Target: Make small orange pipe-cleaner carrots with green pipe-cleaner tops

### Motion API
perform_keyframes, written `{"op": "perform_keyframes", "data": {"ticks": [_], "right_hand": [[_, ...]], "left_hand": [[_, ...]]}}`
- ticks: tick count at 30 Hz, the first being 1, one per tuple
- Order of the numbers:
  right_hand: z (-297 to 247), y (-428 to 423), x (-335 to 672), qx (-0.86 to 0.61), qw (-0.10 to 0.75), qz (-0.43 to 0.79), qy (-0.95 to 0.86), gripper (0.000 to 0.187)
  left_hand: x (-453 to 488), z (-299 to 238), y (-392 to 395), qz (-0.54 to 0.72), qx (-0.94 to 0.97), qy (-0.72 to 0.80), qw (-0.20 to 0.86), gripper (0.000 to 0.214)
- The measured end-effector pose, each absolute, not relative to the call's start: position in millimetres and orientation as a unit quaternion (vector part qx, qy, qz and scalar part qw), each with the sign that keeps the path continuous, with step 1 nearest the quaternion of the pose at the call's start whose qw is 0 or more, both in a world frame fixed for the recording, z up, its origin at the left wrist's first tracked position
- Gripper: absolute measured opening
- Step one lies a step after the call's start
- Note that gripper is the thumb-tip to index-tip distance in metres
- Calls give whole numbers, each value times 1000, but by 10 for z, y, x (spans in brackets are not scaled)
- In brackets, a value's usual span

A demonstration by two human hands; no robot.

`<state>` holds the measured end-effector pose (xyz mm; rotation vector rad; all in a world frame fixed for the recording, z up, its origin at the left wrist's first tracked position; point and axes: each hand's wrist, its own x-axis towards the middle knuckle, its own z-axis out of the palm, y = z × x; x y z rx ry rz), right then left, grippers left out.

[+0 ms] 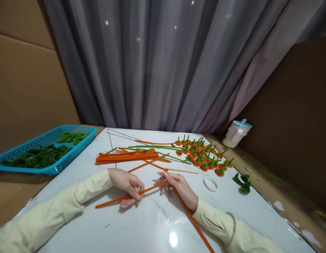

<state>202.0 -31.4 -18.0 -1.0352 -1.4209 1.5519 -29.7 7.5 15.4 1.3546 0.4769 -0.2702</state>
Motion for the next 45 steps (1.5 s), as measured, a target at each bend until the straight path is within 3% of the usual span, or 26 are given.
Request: {"op": "perform_keyframes", "data": {"ticks": [2, 7, 13, 23, 32, 40, 45], "right_hand": [[-153, -352, 1997, -411, 376, 582, -593, 52], [-112, -510, 1901, -361, 387, 499, -686, 43], [-173, -498, 1890, -398, 361, 583, -609, 49], [-197, -411, 1933, -455, 389, 584, -548, 42], [-245, -439, 1922, -368, 291, 592, -655, 44], [-130, -467, 1915, -422, 338, 642, -544, 34], [-130, -481, 1920, -381, 334, 699, -505, 34]], "left_hand": [[-332, 260, 94, -132, 636, 221, 727, 33], [41, 275, -176, 51, 644, 235, 726, 41], [293, 101, -349, 125, 685, 361, 620, 53], [172, -134, -246, 223, 560, 336, 724, 41], [197, -184, -287, 214, 587, 318, 713, 40], [162, -167, -243, 213, 566, 294, 740, 36], [150, -120, -246, 208, 546, 297, 755, 31]]}}
